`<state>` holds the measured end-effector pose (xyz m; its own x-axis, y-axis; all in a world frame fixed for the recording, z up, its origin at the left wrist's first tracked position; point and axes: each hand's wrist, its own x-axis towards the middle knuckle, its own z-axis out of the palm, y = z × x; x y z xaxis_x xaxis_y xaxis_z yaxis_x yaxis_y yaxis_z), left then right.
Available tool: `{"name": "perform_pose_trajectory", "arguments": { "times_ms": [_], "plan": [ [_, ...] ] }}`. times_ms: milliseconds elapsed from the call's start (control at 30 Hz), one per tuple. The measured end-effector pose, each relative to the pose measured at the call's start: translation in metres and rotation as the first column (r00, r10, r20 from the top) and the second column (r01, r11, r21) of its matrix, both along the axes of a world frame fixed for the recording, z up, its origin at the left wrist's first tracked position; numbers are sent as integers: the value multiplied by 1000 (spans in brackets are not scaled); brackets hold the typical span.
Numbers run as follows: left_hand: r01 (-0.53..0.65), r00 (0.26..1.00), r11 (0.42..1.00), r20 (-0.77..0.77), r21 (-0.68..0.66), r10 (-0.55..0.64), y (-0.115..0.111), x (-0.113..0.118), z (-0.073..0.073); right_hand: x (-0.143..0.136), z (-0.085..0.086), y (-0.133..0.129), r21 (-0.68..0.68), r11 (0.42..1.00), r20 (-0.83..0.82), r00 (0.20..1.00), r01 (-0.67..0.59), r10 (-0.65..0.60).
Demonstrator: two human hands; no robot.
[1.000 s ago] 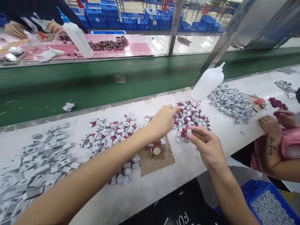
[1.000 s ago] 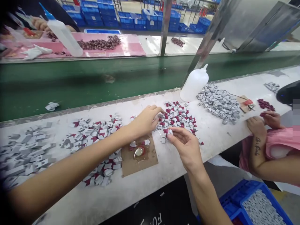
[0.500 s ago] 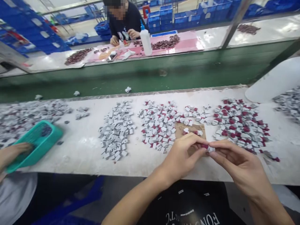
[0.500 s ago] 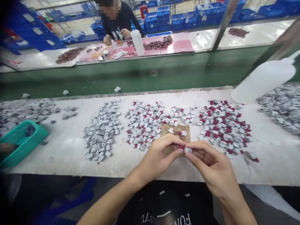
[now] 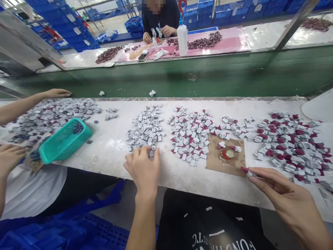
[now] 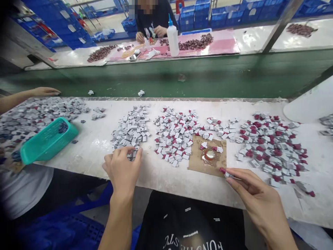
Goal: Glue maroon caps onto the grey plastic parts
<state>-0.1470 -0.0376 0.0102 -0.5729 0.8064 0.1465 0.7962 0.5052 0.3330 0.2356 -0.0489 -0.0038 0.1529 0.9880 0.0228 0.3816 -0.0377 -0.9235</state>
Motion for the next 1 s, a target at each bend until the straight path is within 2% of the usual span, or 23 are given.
{"name": "perform_pose_trajectory", "arguments": {
  "times_ms": [167,367,433,533,633,700,833,933,1000],
  "plan": [
    [-24,999,998,-49,-55,22,18,11,0,3,-6,-2,4,997,58,995,81,-81],
    [30,999,996,-25,-87,-33,27,14,7,-12,3,1,31,983,-8,984,179,-179],
    [61,998,995,-13,-78,-63,23,16,7,-18,7,5,42,982,-33,982,186,-184],
    [148,988,989,44,-10,-147,10,25,4,-25,9,13,53,990,-32,991,133,-131],
    [227,957,969,162,96,-240,-7,37,-7,-30,9,19,68,995,1,997,78,-79],
    [236,941,961,213,141,-262,-17,44,-16,-32,8,20,80,995,20,998,57,-59],
    [175,932,977,301,121,-204,-28,46,-26,-33,6,21,99,994,34,998,40,-44],
    [117,904,992,410,38,-122,-29,42,-24,-33,5,22,106,994,37,999,30,-34],
    [132,874,991,473,-10,-112,-27,38,-22,-34,5,22,109,994,46,999,19,-24]
  ]
}}
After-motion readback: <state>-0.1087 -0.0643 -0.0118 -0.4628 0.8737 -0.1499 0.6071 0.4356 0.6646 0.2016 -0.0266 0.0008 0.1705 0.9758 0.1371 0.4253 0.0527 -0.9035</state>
